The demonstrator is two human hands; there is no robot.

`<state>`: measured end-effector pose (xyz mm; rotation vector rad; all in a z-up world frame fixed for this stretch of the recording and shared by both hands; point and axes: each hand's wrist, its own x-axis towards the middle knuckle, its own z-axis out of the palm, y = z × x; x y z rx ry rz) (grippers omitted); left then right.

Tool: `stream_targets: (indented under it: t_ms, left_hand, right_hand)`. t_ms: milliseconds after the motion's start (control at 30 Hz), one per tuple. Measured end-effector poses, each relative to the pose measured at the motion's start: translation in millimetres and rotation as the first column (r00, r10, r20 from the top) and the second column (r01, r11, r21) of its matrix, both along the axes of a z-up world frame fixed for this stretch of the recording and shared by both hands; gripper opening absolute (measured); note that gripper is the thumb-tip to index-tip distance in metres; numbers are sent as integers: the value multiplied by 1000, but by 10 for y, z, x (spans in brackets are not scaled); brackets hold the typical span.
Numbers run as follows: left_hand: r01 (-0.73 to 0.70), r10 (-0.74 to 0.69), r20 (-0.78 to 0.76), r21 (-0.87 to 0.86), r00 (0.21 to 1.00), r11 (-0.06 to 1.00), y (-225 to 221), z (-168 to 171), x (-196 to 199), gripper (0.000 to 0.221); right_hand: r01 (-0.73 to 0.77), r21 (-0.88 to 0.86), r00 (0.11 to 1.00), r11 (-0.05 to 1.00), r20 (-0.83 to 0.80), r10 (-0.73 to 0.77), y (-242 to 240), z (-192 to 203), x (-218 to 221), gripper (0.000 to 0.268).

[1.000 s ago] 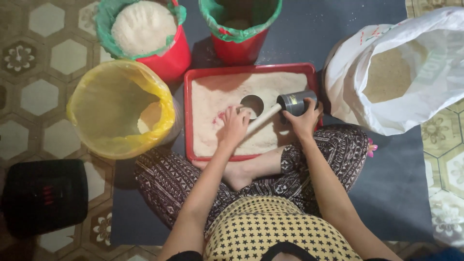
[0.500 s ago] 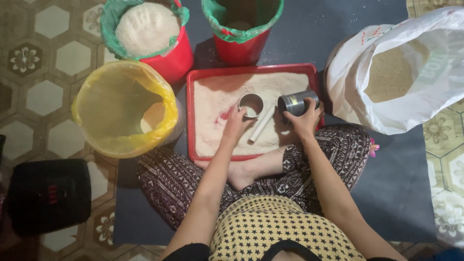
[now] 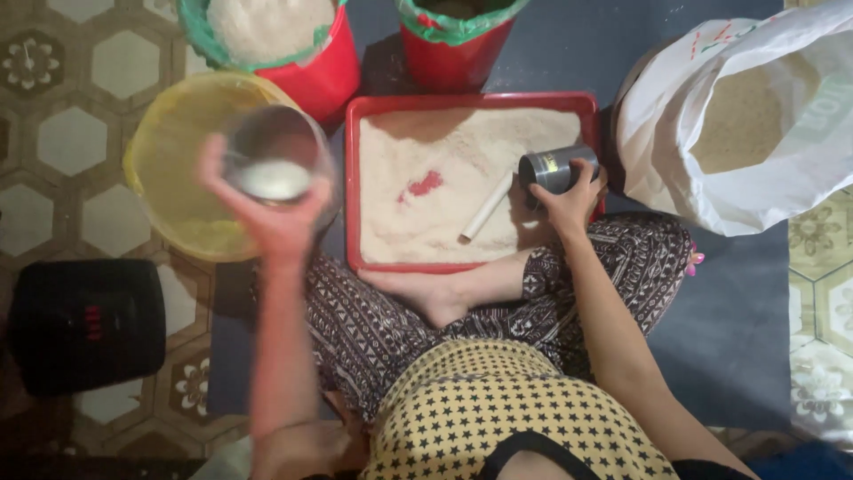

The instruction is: A person sitting on the floor scoops grain from a tray into bags using small metal cups.

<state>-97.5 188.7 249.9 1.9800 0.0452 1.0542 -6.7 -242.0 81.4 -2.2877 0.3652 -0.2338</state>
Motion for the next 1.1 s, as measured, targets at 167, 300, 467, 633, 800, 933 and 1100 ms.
stream_targets:
  t_ms: [167, 300, 467, 633, 800, 933, 1100]
  left_hand:
    - [-108, 215, -81, 665, 973, 739, 513, 935, -82, 98]
    - [34, 400, -65, 996, 914, 83, 1005, 763, -39, 60]
    - [234, 413, 0, 824, 911, -517, 1481, 180, 61, 55]
    - [319, 515, 32, 751, 856, -577, 1308, 66, 272, 55]
    - [128, 315, -470, 697, 824, 706, 147, 804, 449, 98]
    - [202, -84, -360, 304, 929, 931, -560, 409, 626, 84]
    - [-22, -62, -535, -148, 842, 989, -1192, -1342, 1122, 63]
  right_hand:
    - [-138, -53, 990, 989, -9, 137, 6, 59, -48, 83]
    - [-121, -58, 993, 991, -27, 119, -5, 25, -27, 82]
    - [-131, -51, 991, 990, -33, 130, -4, 26, -36, 83]
    - [-123, -59, 992, 991, -21, 121, -36, 15, -62, 85]
    - [-61, -129, 998, 990, 17, 64, 13, 158, 23, 82]
    - [-60, -160, 996, 985, 53, 69, 65, 107, 292, 88]
    - [-55, -259, 998, 964, 24, 64, 253, 26, 523, 87]
